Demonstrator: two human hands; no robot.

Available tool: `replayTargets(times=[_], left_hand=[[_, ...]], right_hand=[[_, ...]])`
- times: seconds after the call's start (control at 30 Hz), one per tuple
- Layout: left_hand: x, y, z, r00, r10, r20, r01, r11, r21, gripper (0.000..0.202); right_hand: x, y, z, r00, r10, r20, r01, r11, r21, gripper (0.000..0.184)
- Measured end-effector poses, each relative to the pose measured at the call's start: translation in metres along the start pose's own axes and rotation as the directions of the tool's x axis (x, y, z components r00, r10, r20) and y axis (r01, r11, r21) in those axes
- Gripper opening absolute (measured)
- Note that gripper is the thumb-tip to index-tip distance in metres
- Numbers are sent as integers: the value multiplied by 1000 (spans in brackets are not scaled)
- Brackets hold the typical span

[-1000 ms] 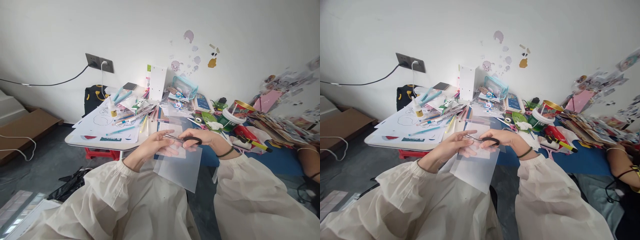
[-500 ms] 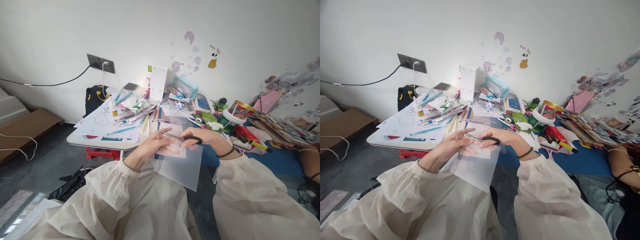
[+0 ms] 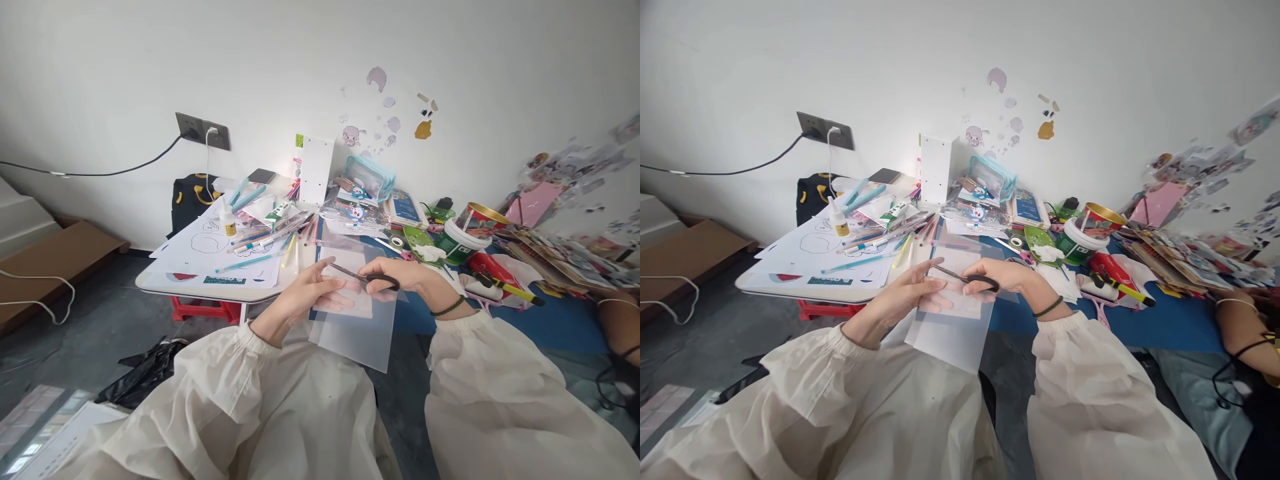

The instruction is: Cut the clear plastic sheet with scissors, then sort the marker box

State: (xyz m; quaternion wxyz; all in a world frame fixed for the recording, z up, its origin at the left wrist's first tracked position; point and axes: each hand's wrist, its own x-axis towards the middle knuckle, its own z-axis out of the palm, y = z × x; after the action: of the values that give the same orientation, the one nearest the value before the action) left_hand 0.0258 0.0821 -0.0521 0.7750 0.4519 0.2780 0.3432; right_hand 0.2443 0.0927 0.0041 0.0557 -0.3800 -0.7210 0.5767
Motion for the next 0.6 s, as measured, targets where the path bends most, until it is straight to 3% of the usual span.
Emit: replayTargets(times=[0.1, 0.17, 0.2, 0.27, 0.3, 0.37, 0.4, 0.47, 0.6], left_hand=[[-2, 0, -3, 1000, 7, -15, -7, 1000, 9, 83], [-3, 0, -6, 1000, 14, -22, -13, 999, 31, 80], [-3, -1, -8, 1000, 19, -23, -18, 999, 43, 80], [-3, -2, -12, 999, 27, -22, -26, 998, 60, 80], [-3, -4, -14, 999, 28, -21, -27, 997, 67, 80], [-3, -7, -18, 1000, 24, -19, -23, 996, 81, 79], [-3, -9, -20, 1000, 21, -22, -19, 996, 89, 78], [-4, -12, -23, 999, 14, -36, -10, 994, 107, 74], [-6, -12, -27, 995, -8, -96, 21, 991, 135, 59]], right_hand=[[-15, 7, -4, 997, -13, -71, 16, 999, 35, 39], [-28, 17, -5, 972, -11, -234, 31, 996, 83, 41], [-35, 25, -4, 937, -1, -350, 38, 994, 99, 40], [-47, 45, -1, 789, 54, -611, 10, 995, 101, 35], [-51, 57, 2, 670, 102, -735, -30, 993, 111, 35], [-56, 80, 7, 465, 228, -856, -158, 972, 173, 34], [-57, 90, 10, 412, 272, -869, -206, 957, 203, 34], [-56, 103, 13, 367, 306, -879, -233, 945, 231, 37], [-52, 108, 14, 326, 295, -898, -243, 944, 222, 36]])
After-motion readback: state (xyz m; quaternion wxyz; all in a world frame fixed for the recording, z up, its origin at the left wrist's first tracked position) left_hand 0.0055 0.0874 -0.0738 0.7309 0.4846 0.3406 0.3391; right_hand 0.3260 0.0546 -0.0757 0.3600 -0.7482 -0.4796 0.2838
